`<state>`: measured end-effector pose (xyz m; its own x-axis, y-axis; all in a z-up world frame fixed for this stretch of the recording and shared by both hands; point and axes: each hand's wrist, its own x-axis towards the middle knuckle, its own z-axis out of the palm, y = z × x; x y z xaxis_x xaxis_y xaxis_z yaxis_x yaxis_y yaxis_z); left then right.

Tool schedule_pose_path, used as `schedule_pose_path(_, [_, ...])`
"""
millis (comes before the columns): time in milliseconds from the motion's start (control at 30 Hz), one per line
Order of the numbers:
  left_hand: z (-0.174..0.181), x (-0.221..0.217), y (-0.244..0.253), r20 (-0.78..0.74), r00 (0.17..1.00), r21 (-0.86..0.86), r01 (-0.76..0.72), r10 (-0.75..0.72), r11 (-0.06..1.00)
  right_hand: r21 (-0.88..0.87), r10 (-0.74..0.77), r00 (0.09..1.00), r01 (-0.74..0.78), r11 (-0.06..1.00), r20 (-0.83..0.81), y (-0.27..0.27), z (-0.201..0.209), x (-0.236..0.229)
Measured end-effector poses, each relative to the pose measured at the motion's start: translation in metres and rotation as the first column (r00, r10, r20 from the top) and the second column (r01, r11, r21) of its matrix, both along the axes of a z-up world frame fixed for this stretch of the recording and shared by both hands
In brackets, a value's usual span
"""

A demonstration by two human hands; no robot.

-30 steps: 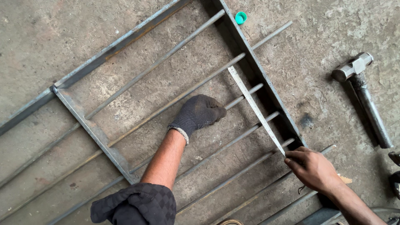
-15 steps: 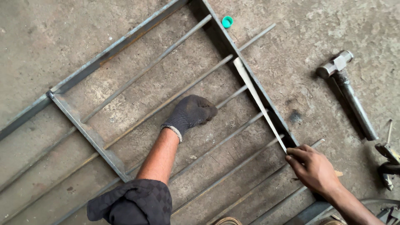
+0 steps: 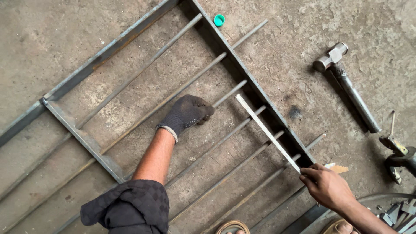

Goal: The person welds metal rods onto a rectangular metal frame using a welding torch. They repeatedly position the rods, weld them in place, and use a metal ruler to measure spacing between the rods.

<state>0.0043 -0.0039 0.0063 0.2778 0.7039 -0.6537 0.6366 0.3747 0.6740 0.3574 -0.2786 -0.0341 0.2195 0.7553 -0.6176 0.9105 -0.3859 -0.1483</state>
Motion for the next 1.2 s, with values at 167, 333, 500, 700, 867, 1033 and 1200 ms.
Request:
schedule_pose_path(167, [0.001, 0.002, 0.000, -0.003, 1.000, 0.006, -0.005, 0.005, 1.000, -0.048, -0.003, 1.000, 0.003, 0.999, -0.003, 0.005, -0.001, -0.004])
schedule_pose_path(333, [0.000, 0.001, 0.000, -0.029, 1.000, 0.019, 0.005, -0.004, 1.000, -0.039, 0.009, 1.000, -0.009, 0.999, -0.009, 0.008, -0.002, -0.006])
schedule_pose_path(500, [-0.005, 0.000, 0.001, 0.002, 1.000, 0.025, 0.012, -0.012, 1.000, -0.060, 0.012, 1.000, -0.012, 0.998, -0.014, 0.008, -0.001, -0.006])
schedule_pose_path(700, [-0.001, 0.001, 0.000, -0.042, 0.999, 0.021, 0.015, -0.014, 1.000, -0.088, 0.028, 1.000, -0.028, 0.996, -0.010, 0.009, -0.005, -0.004])
schedule_pose_path(867, [-0.001, 0.001, 0.000, -0.025, 1.000, 0.037, 0.015, -0.014, 0.999, -0.112, 0.039, 0.999, -0.040, 0.993, -0.005, 0.008, -0.011, -0.001])
schedule_pose_path(1033, [-0.003, 0.001, 0.002, -0.022, 1.000, 0.021, 0.023, -0.022, 1.000, -0.126, 0.039, 0.999, -0.038, 0.991, 0.009, 0.009, -0.009, -0.001])
schedule_pose_path(1200, [-0.003, -0.001, 0.001, 0.001, 1.000, 0.026, 0.018, -0.018, 0.999, -0.123, 0.046, 0.999, -0.044, 0.991, 0.010, 0.010, -0.007, -0.002])
